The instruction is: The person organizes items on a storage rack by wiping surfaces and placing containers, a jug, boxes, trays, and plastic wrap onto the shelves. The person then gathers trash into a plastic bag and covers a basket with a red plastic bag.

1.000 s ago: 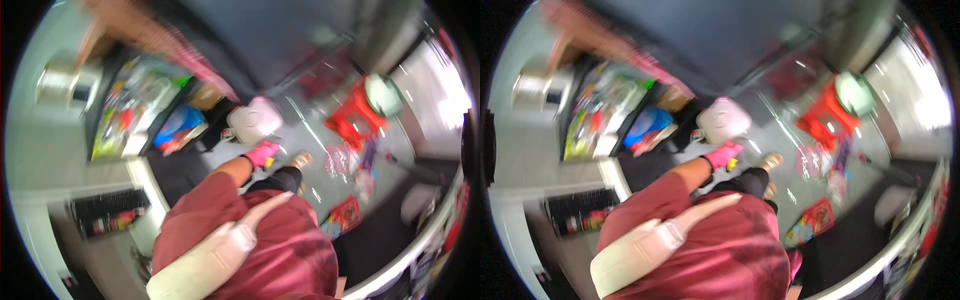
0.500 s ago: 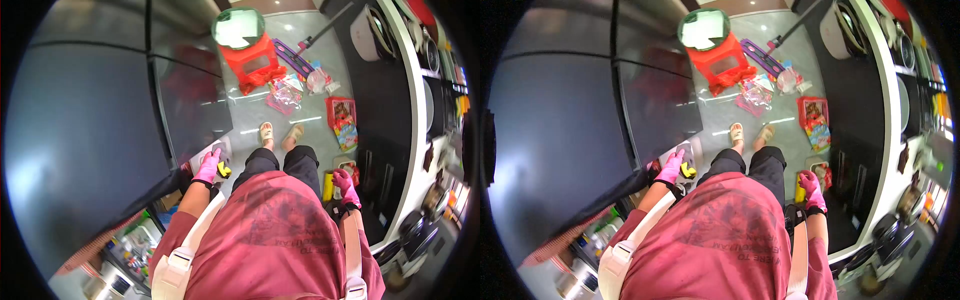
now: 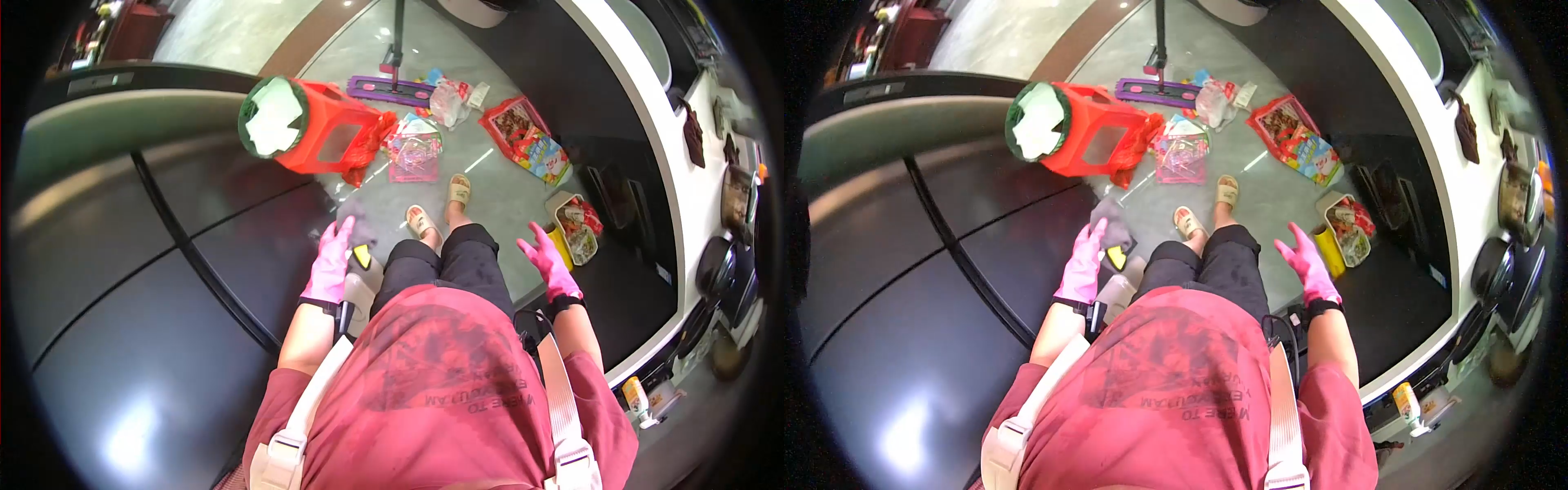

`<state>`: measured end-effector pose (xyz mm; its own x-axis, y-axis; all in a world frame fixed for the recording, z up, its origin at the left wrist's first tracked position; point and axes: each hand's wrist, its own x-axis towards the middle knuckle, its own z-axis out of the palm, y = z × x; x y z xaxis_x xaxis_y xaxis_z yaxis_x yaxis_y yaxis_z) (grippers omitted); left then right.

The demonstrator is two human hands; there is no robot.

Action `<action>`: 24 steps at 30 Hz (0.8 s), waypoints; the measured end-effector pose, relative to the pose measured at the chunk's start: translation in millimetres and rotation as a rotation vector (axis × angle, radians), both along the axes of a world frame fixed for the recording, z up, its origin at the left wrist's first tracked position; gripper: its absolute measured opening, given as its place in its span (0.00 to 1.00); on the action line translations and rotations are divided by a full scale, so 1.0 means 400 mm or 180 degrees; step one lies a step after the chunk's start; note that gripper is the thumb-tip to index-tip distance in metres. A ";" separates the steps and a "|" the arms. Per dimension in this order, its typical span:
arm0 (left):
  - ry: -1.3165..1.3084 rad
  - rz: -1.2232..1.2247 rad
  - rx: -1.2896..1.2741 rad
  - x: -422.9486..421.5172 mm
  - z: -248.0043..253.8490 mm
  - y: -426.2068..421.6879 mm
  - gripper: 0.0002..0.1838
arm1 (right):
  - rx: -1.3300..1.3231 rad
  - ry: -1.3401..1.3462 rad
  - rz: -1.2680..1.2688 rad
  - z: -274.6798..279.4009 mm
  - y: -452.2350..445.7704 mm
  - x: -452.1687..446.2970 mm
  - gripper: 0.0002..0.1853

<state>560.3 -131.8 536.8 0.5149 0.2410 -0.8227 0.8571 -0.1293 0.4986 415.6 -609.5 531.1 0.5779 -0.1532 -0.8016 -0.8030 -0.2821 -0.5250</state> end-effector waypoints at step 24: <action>0.1184 -0.0406 -0.1398 0.499 -0.170 -0.120 0.48 | 0.1027 -0.0282 -0.3105 -0.047 0.142 0.311 0.37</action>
<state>760.0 -179.9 468.9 0.1751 -0.2082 -0.9623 0.9759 -0.0922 0.1976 539.8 -552.5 512.3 0.3765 -0.3724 -0.8483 -0.5617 0.6364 -0.5287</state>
